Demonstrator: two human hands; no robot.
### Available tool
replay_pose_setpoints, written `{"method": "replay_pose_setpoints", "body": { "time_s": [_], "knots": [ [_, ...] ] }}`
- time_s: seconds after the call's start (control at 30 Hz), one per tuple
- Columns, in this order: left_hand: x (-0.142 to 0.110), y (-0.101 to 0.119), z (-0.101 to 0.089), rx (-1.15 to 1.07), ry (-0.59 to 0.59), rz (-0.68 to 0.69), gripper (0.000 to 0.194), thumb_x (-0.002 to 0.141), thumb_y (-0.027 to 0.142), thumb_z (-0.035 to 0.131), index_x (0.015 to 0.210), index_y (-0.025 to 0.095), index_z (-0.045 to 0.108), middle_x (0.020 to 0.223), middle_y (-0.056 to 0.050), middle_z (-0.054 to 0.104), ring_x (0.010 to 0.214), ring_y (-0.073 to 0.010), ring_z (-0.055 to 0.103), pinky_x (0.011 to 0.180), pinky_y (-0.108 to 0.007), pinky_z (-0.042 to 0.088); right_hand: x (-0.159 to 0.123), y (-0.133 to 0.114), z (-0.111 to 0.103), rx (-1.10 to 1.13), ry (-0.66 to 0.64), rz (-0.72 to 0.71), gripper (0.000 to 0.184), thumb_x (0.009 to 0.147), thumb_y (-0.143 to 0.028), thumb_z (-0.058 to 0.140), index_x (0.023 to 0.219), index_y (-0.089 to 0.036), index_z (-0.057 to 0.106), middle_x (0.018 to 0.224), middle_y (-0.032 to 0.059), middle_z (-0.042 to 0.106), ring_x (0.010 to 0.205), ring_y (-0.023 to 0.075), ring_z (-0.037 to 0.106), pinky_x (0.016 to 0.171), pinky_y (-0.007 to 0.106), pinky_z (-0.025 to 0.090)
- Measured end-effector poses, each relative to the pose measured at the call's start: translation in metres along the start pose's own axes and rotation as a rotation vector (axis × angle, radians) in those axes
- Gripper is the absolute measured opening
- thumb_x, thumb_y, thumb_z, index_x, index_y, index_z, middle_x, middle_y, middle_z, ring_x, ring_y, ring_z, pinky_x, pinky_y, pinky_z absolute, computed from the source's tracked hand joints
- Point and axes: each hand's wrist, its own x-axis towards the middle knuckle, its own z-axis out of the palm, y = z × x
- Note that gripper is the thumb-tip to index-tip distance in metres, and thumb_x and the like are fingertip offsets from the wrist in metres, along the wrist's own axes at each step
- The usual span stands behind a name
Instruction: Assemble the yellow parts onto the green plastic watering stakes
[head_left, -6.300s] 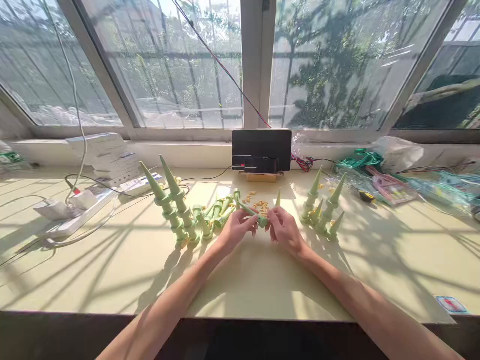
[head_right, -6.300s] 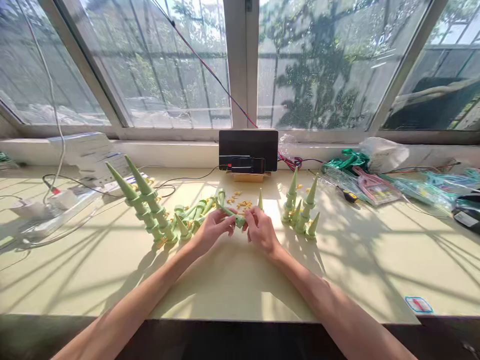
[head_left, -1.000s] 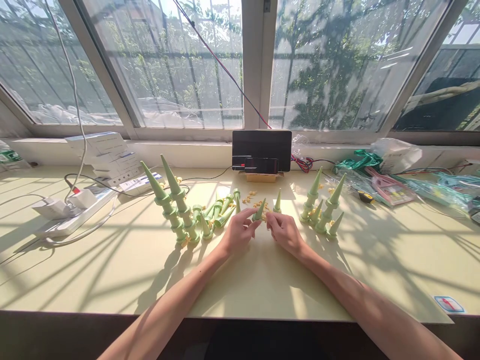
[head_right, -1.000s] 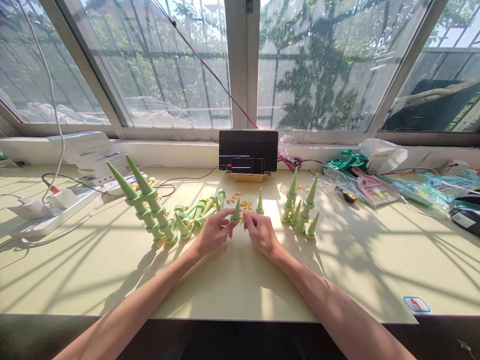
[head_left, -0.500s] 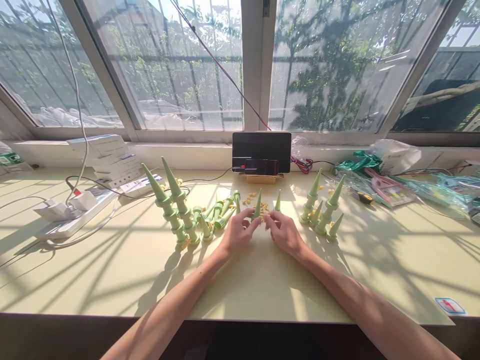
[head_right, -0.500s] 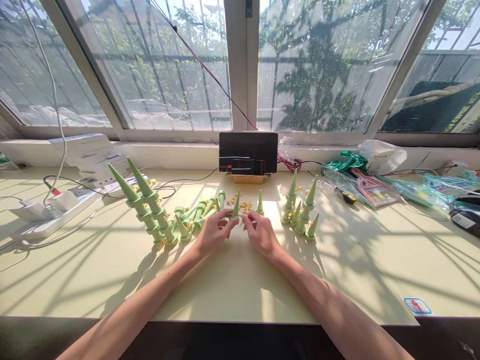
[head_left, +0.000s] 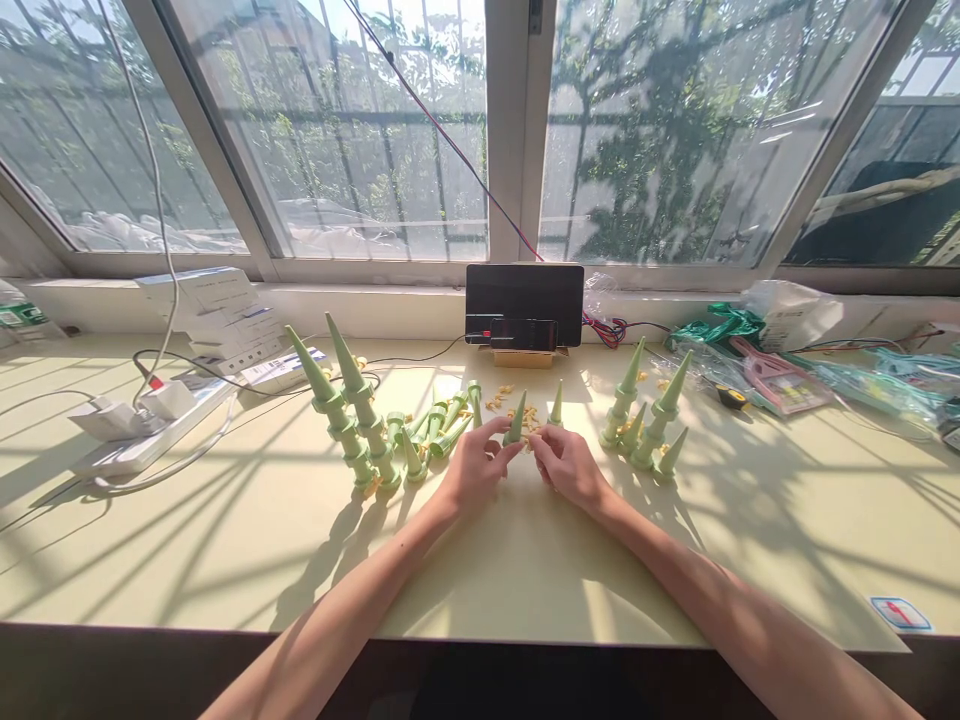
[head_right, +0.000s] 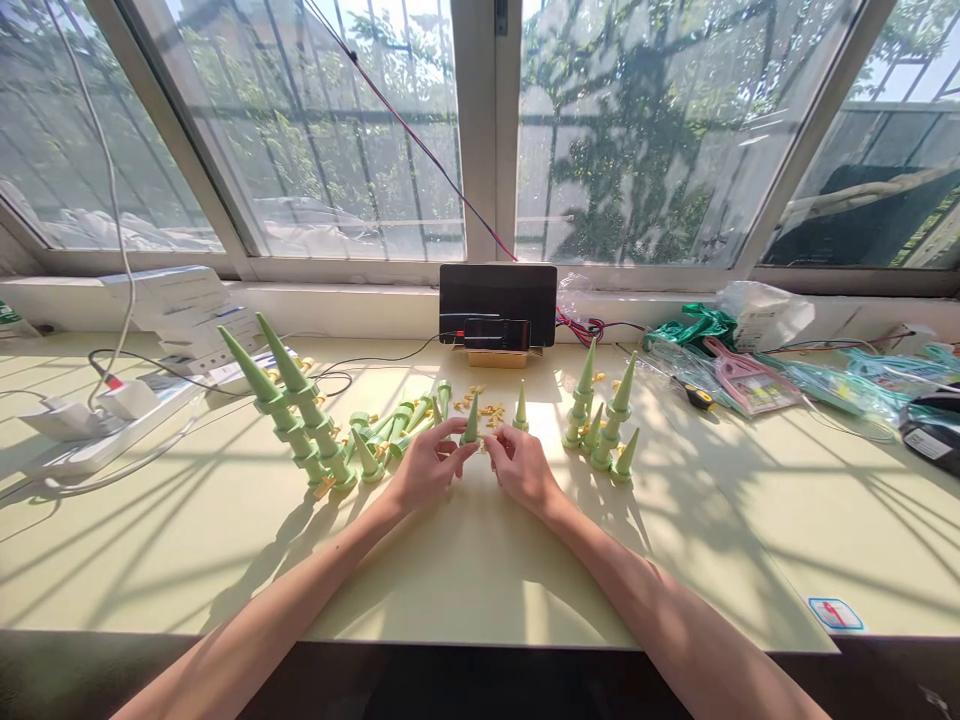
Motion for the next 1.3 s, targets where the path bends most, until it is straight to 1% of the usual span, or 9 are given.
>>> {"method": "replay_pose_setpoints", "body": {
  "time_s": [0.17, 0.27, 0.43, 0.53, 0.63, 0.9, 1.07, 1.23, 1.3],
  "knots": [
    [-0.0007, 0.0002, -0.0001, 0.001, -0.005, 0.004, 0.033, 0.088, 0.038, 0.060, 0.114, 0.020, 0.068, 0.070, 0.001, 0.064, 0.049, -0.0099, 0.057, 0.046, -0.020, 0.047, 0.0016, 0.0012, 0.0008, 0.215, -0.065, 0.124, 0.038, 0.087, -0.053, 0.056, 0.068, -0.021, 0.050, 0.046, -0.0061, 0.045, 0.036, 0.0102, 0.039, 0.036, 0.024, 0.031],
    [-0.0010, 0.0008, 0.0013, 0.015, 0.012, 0.009, 0.033, 0.088, 0.040, 0.059, 0.113, 0.020, 0.068, 0.070, 0.000, 0.065, 0.048, -0.0096, 0.054, 0.045, -0.021, 0.045, 0.0024, 0.0030, 0.0018, 0.252, -0.069, 0.143, 0.038, 0.086, -0.054, 0.058, 0.070, -0.020, 0.052, 0.048, -0.0063, 0.045, 0.036, 0.0098, 0.039, 0.035, 0.023, 0.031],
    [0.0010, 0.0011, 0.0039, 0.049, 0.064, -0.005, 0.036, 0.087, 0.045, 0.060, 0.108, 0.017, 0.069, 0.087, -0.006, 0.071, 0.048, -0.0087, 0.050, 0.046, -0.023, 0.044, 0.0029, 0.0054, 0.0028, 0.166, -0.009, 0.061, 0.043, 0.089, -0.060, 0.054, 0.073, -0.020, 0.052, 0.053, -0.0052, 0.048, 0.037, 0.0096, 0.040, 0.037, 0.025, 0.032],
    [0.0026, -0.0013, 0.0042, 0.071, 0.107, -0.016, 0.039, 0.088, 0.049, 0.059, 0.108, 0.017, 0.068, 0.092, -0.007, 0.071, 0.051, -0.0096, 0.053, 0.049, -0.024, 0.045, 0.0022, 0.0048, 0.0025, 0.090, 0.037, -0.014, 0.041, 0.089, -0.059, 0.055, 0.081, -0.019, 0.056, 0.069, -0.0005, 0.058, 0.042, 0.0091, 0.045, 0.041, 0.025, 0.036],
    [0.0034, -0.0033, 0.0038, 0.068, 0.098, -0.013, 0.040, 0.090, 0.051, 0.056, 0.106, 0.016, 0.068, 0.094, -0.007, 0.070, 0.057, -0.0115, 0.057, 0.057, -0.025, 0.048, 0.0013, 0.0046, 0.0021, 0.036, 0.065, -0.061, 0.039, 0.089, -0.057, 0.057, 0.093, -0.019, 0.058, 0.082, 0.0032, 0.063, 0.047, 0.0101, 0.049, 0.042, 0.025, 0.037],
    [0.0036, -0.0005, 0.0030, 0.057, 0.082, -0.027, 0.043, 0.090, 0.053, 0.055, 0.104, 0.016, 0.069, 0.091, -0.006, 0.070, 0.058, -0.0114, 0.055, 0.056, -0.025, 0.045, -0.0006, 0.0022, 0.0012, -0.036, 0.095, -0.074, 0.039, 0.090, -0.057, 0.056, 0.100, -0.020, 0.060, 0.082, 0.0039, 0.065, 0.048, 0.0115, 0.050, 0.044, 0.026, 0.041],
    [0.0020, 0.0016, 0.0027, 0.045, 0.046, -0.030, 0.043, 0.091, 0.054, 0.054, 0.106, 0.016, 0.070, 0.084, -0.004, 0.068, 0.052, -0.0092, 0.048, 0.048, -0.022, 0.038, -0.0013, -0.0003, -0.0001, -0.038, 0.099, -0.080, 0.038, 0.090, -0.056, 0.057, 0.099, -0.020, 0.062, 0.082, 0.0037, 0.064, 0.047, 0.0107, 0.049, 0.044, 0.026, 0.040],
    [0.0006, 0.0017, 0.0020, 0.035, 0.023, -0.008, 0.043, 0.091, 0.052, 0.055, 0.109, 0.017, 0.070, 0.085, -0.004, 0.068, 0.053, -0.0094, 0.048, 0.049, -0.022, 0.039, -0.0013, 0.0003, 0.0000, -0.045, 0.102, -0.090, 0.035, 0.090, -0.053, 0.057, 0.095, -0.019, 0.063, 0.081, 0.0035, 0.064, 0.048, 0.0106, 0.049, 0.045, 0.025, 0.039],
    [0.0005, 0.0018, 0.0015, 0.043, 0.025, -0.003, 0.043, 0.090, 0.052, 0.056, 0.110, 0.016, 0.070, 0.081, -0.003, 0.066, 0.052, -0.0093, 0.047, 0.048, -0.022, 0.037, -0.0006, 0.0008, 0.0005, -0.037, 0.099, -0.095, 0.035, 0.090, -0.053, 0.057, 0.092, -0.019, 0.062, 0.081, 0.0037, 0.065, 0.049, 0.0110, 0.050, 0.046, 0.025, 0.039]
  ]
}}
